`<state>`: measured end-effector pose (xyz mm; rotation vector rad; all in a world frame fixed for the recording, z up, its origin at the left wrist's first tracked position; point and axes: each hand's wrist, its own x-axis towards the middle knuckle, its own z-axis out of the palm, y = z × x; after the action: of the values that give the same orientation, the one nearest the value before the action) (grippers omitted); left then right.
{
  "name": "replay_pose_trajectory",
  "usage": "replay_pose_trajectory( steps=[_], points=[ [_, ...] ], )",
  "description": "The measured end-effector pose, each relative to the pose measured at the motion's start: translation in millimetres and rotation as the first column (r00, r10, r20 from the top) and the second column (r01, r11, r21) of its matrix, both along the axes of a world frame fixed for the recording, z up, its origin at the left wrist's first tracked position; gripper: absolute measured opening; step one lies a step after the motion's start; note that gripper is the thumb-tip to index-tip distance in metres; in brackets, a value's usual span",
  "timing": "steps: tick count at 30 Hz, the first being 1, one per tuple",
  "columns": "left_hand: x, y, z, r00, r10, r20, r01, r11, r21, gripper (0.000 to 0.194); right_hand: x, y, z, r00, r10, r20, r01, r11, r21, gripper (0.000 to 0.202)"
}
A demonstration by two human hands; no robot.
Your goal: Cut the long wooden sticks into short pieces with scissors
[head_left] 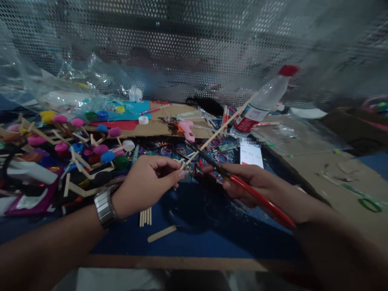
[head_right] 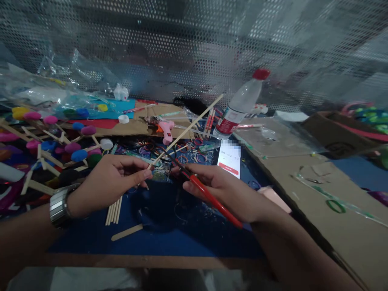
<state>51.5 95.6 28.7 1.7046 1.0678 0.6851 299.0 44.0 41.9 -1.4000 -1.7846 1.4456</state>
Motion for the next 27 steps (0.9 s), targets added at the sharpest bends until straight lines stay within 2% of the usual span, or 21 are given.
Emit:
replay_pose_trajectory(
  steps=[3, 6, 8, 10, 13, 14, 17, 19, 21, 25, 27],
  points=[
    [-1, -2, -1.4, 0.985, -0.018, -0.172, 0.053, 0.979, 0.199, 0.020, -1, 0, -2.9, 1.000, -0.025, -0.010, 0.026, 0.998, 0.059, 0.049],
    [-2, -4, -5.5, 0.928, -0.073, -0.366, 0.228, 0.888, 0.400, 0.020, -5, 0, -6.7, 0.999, -0.031, -0.038, 0.035, 0.994, 0.104, 0.048],
    [-3, -4, -9.0, 0.886, -0.152, -0.439, 0.355, 0.831, 0.428, 0.010, -7, 0, -10.6, 0.998, -0.039, -0.042, 0.045, 0.988, 0.151, 0.049],
    [-3, -4, -11.8, 0.854, -0.202, -0.480, 0.422, 0.809, 0.410, 0.006, -9, 0, -15.5, 0.999, -0.032, -0.004, 0.032, 0.974, 0.226, 0.052],
    [-2, -5, -12.4, 0.825, -0.175, -0.538, 0.424, 0.821, 0.382, 0.004, -11, 1, -21.7, 0.995, 0.004, 0.105, -0.038, 0.944, 0.328, 0.056],
    [-2, -6, -11.6, 0.824, -0.150, -0.547, 0.406, 0.830, 0.383, 0.011, -12, 1, -22.8, 0.990, 0.010, 0.139, -0.058, 0.936, 0.348, 0.056],
    [-2, -8, -7.9, 0.884, -0.054, -0.465, 0.286, 0.848, 0.446, 0.033, -14, 2, -22.7, 0.976, -0.001, 0.218, -0.087, 0.916, 0.393, 0.052],
    [-4, -9, -5.5, 0.944, 0.008, -0.329, 0.164, 0.856, 0.491, 0.034, -17, 2, -20.9, 0.967, -0.002, 0.254, -0.105, 0.908, 0.407, 0.050],
    [-6, -9, -3.9, 0.980, 0.007, -0.201, 0.095, 0.864, 0.495, 0.030, -21, 2, -18.6, 0.960, 0.008, 0.281, -0.123, 0.911, 0.394, 0.048],
    [-6, -9, -2.4, 0.989, -0.106, -0.103, 0.141, 0.886, 0.441, 0.041, -27, 1, -15.5, 0.949, 0.033, 0.313, -0.156, 0.913, 0.376, 0.041],
    [-6, -9, -1.6, 0.989, -0.115, -0.092, 0.144, 0.894, 0.424, 0.042, -29, -1, -14.9, 0.947, 0.034, 0.319, -0.161, 0.910, 0.383, 0.039]
  ],
)
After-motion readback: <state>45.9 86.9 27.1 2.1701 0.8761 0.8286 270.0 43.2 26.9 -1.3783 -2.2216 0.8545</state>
